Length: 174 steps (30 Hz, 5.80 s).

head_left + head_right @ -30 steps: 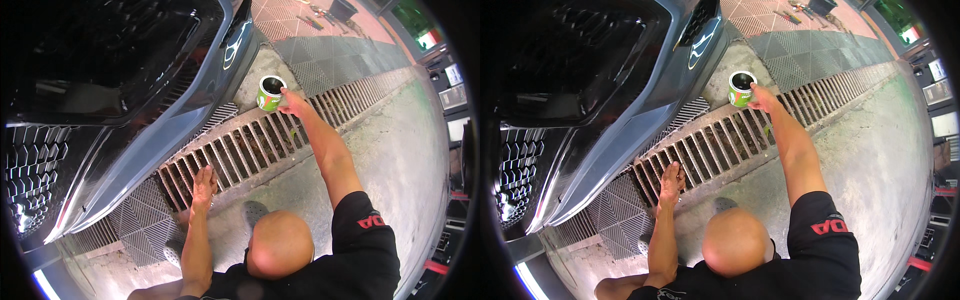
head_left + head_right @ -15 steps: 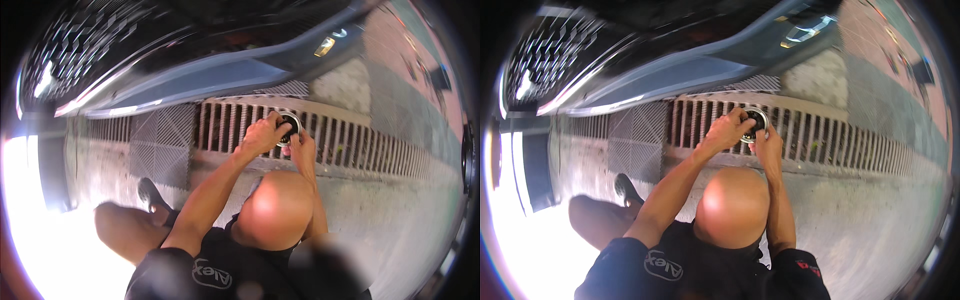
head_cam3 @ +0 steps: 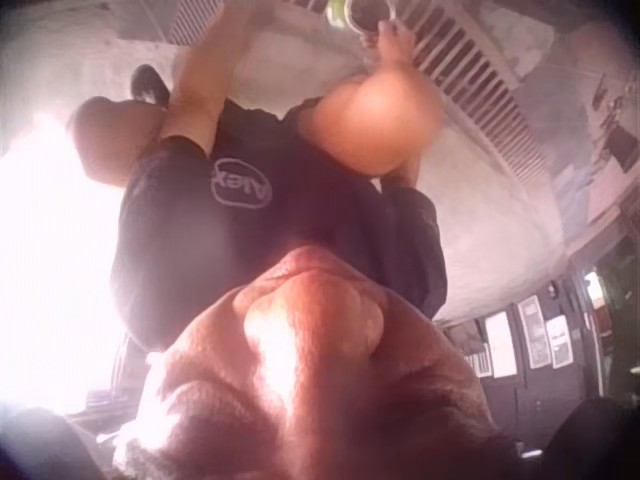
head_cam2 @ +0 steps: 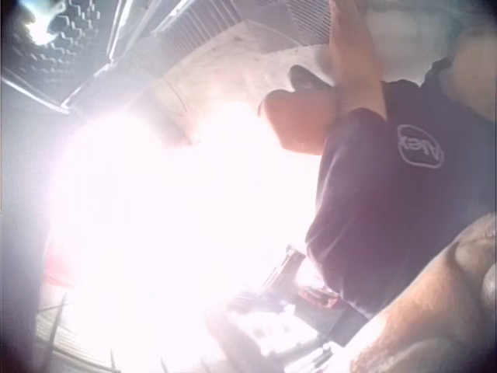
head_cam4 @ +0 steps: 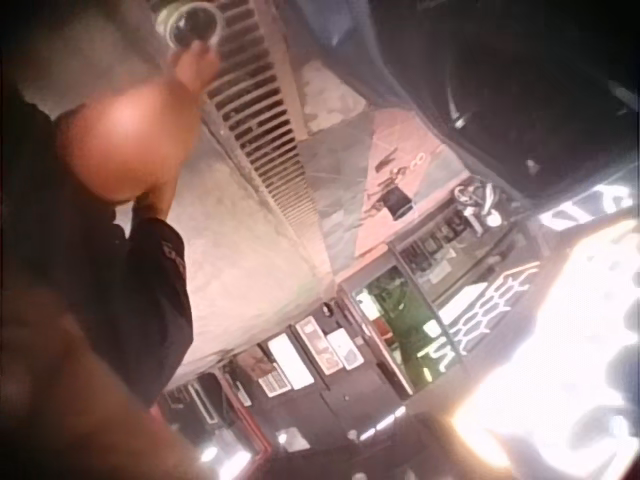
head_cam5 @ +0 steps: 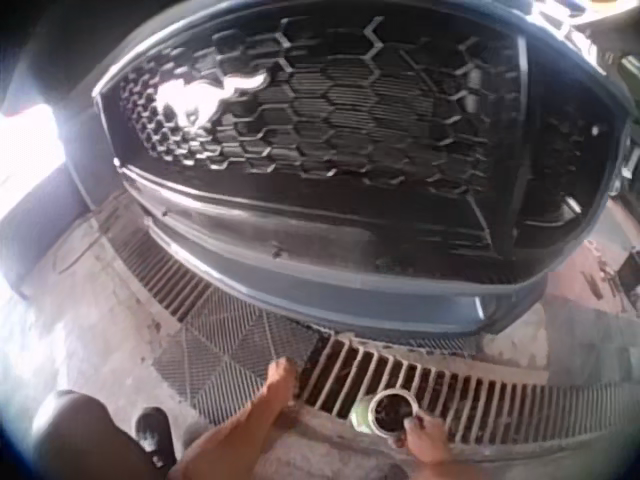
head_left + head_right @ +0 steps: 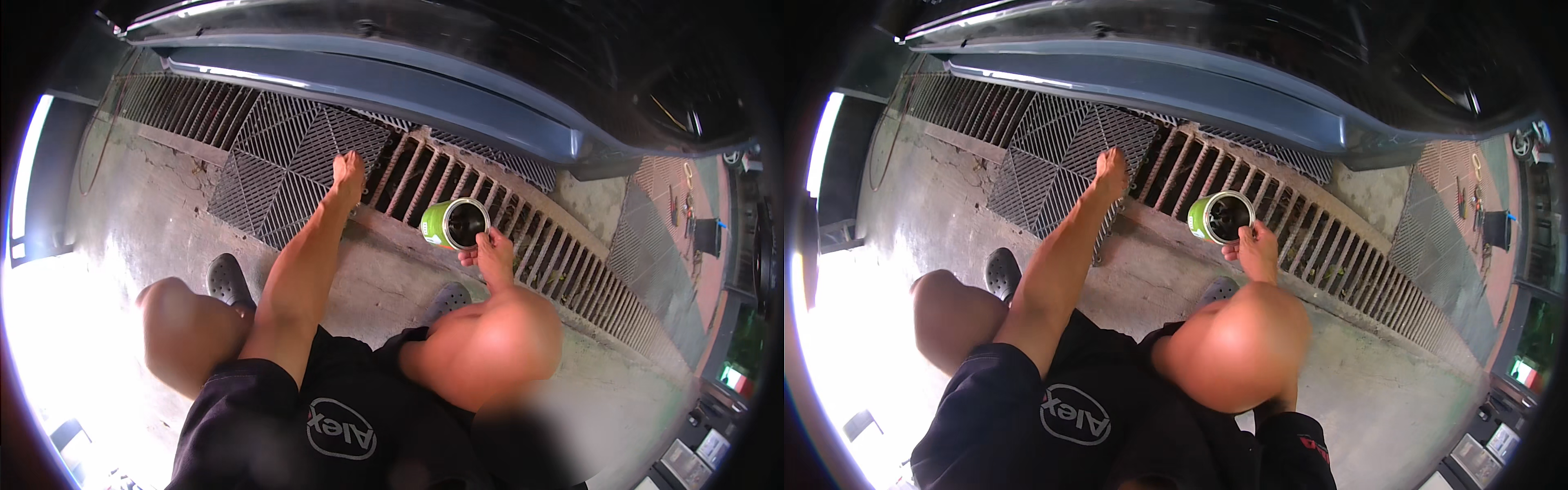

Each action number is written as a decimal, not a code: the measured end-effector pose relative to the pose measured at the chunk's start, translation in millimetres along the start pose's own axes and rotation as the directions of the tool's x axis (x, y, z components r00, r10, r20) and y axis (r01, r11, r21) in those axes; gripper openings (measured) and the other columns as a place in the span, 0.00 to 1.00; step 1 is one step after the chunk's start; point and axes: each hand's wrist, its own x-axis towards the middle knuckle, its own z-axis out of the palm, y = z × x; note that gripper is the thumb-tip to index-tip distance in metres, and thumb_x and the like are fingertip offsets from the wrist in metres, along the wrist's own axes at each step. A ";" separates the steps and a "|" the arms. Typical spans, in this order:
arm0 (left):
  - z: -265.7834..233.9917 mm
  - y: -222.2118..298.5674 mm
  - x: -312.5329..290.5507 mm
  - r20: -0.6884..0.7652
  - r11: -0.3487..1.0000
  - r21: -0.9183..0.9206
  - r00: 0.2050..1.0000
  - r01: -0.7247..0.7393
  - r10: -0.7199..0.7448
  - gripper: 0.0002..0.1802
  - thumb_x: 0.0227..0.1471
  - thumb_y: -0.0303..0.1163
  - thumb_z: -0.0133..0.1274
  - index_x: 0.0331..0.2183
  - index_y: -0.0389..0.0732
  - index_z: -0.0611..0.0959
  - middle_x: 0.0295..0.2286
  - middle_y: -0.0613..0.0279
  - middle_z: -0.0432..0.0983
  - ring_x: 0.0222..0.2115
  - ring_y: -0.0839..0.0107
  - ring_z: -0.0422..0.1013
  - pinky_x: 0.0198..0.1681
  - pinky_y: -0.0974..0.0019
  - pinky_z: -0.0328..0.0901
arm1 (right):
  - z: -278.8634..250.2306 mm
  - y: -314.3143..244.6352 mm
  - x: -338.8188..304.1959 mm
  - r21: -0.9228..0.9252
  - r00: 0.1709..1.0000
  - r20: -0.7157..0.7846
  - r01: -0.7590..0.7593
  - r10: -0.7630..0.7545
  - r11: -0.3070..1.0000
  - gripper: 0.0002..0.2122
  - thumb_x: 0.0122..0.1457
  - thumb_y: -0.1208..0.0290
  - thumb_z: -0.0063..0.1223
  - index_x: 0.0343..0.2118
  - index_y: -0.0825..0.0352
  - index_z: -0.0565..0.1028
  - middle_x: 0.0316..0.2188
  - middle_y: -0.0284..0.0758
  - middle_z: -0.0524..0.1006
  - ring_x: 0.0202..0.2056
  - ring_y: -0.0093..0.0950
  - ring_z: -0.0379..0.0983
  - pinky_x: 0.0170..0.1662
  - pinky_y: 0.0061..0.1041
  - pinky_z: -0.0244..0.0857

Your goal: The person kneels in front of a car and uses a screwdriver to tighten screws along the bottom edge of the front bumper. They repeatedly dip the screwdriver into a small container of screws and fasten them into the bumper's mounting points.

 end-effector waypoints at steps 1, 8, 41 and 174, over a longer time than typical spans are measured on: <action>-8.0 9.0 10.6 -0.082 0.993 0.121 0.997 0.009 0.001 0.14 0.57 0.46 0.50 0.32 0.46 0.70 0.25 0.59 0.66 0.22 0.60 0.62 0.24 0.58 0.57 | 5.2 3.3 1.2 -0.045 1.000 -0.004 0.005 -0.005 0.999 0.09 0.66 0.72 0.42 0.39 0.74 0.71 0.23 0.42 0.80 0.19 0.28 0.78 0.21 0.24 0.74; -104.8 53.2 47.1 -0.328 0.874 0.458 0.945 0.162 -0.003 0.33 0.54 0.44 0.57 0.54 0.35 0.67 0.49 0.41 0.76 0.50 0.44 0.74 0.52 0.50 0.70 | 32.7 34.5 0.7 -0.138 0.985 -0.132 -0.129 0.111 0.982 0.11 0.69 0.69 0.44 0.46 0.72 0.69 0.33 0.46 0.80 0.25 0.36 0.82 0.25 0.29 0.78; -331.3 198.2 5.0 -0.740 0.809 -0.101 0.587 -0.580 0.329 0.15 0.59 0.32 0.49 0.46 0.36 0.78 0.30 0.61 0.74 0.28 0.75 0.67 0.32 0.66 0.65 | 467.8 7.4 68.5 -0.270 0.952 0.300 0.025 0.059 0.963 0.32 0.62 0.45 0.57 0.58 0.70 0.71 0.52 0.37 0.79 0.43 0.26 0.78 0.45 0.19 0.67; -2.8 116.4 -17.9 0.612 0.942 -0.293 0.725 -0.164 0.316 0.05 0.68 0.37 0.50 0.41 0.48 0.77 0.19 0.72 0.67 0.14 0.83 0.59 0.13 0.76 0.53 | 278.3 -67.1 208.5 0.833 0.925 0.262 -0.073 -0.274 0.549 0.21 0.63 0.50 0.54 0.40 0.69 0.77 0.27 0.39 0.81 0.13 0.27 0.72 0.12 0.26 0.68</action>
